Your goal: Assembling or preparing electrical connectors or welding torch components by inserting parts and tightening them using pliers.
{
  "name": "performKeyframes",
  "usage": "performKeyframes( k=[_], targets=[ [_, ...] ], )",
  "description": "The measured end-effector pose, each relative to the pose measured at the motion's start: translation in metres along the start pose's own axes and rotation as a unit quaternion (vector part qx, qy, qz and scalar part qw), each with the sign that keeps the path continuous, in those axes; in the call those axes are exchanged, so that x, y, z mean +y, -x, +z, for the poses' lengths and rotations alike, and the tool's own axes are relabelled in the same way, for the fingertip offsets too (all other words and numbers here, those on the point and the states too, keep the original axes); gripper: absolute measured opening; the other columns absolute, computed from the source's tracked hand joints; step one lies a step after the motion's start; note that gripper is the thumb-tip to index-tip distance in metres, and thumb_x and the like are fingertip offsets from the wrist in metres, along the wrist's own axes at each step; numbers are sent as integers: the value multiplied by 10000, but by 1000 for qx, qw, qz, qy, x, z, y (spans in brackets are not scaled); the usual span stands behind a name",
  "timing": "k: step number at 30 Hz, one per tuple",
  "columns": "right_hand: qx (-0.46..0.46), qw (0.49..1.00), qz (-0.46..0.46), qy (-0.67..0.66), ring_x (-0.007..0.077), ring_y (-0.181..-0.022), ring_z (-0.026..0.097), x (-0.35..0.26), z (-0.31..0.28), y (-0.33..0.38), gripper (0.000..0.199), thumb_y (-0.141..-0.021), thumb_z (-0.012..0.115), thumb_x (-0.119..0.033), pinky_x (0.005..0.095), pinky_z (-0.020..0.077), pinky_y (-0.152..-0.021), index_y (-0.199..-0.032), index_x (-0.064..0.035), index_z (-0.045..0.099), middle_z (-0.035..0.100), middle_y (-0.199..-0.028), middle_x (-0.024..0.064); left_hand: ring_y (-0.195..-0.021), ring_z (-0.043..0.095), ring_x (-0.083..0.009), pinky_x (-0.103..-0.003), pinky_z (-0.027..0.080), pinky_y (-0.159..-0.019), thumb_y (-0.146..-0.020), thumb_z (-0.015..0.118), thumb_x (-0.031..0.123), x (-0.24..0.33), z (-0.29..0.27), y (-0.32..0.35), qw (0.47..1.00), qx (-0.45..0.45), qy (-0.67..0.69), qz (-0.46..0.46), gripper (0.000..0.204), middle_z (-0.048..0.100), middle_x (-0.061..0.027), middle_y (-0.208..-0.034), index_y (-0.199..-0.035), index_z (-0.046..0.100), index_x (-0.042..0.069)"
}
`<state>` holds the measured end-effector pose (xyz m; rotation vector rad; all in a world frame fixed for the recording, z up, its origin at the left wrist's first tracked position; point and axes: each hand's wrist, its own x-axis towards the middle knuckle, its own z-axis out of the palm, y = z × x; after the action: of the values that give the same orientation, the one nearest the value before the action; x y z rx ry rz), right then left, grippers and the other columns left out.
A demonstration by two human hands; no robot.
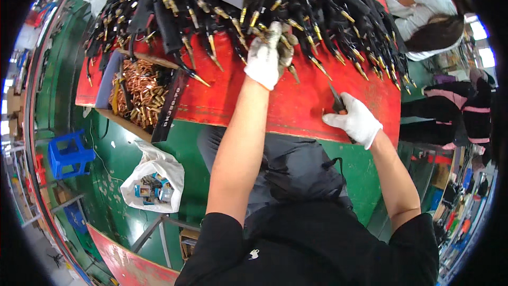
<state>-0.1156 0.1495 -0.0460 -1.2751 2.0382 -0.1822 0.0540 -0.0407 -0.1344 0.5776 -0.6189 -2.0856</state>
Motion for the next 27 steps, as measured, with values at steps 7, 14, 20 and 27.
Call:
performKeyframes(
  k=[7,14,20,27],
  targets=[
    [-128,721,-7,-681,194,-771,627,-9,-14,25,498,-904,661,-115,344,510,-667,-1367,-26,500,622,-891,91,-794,678,-157,-273,502,-627,-1019,618,330,4,9,12,998,67,0,-6,295,706,-85,-944,-1096,642,46],
    [-204,725,24,-658,215,-761,646,5,35,32,369,-971,669,-209,355,497,-659,-1255,-6,551,659,-904,95,-806,701,-176,-247,583,-677,-1048,537,168,2,-6,76,979,110,-168,49,376,700,-190,-1101,-1359,521,-42],
    [-257,812,-8,-524,163,-903,658,-19,50,20,355,-1005,629,-272,284,518,-709,-1235,-12,557,685,-1014,96,-737,665,-154,-250,530,-625,-1018,601,220,-6,1,76,987,34,-155,-19,328,727,-187,-1054,-1243,612,-18],
    [-287,807,-50,-514,146,-916,658,-22,53,9,355,-1006,632,-257,270,514,-706,-1250,-9,562,693,-1010,85,-745,652,-148,-272,523,-683,-1002,627,196,-7,6,56,988,62,-91,-112,280,730,-122,-954,-1201,652,0]
  ],
)
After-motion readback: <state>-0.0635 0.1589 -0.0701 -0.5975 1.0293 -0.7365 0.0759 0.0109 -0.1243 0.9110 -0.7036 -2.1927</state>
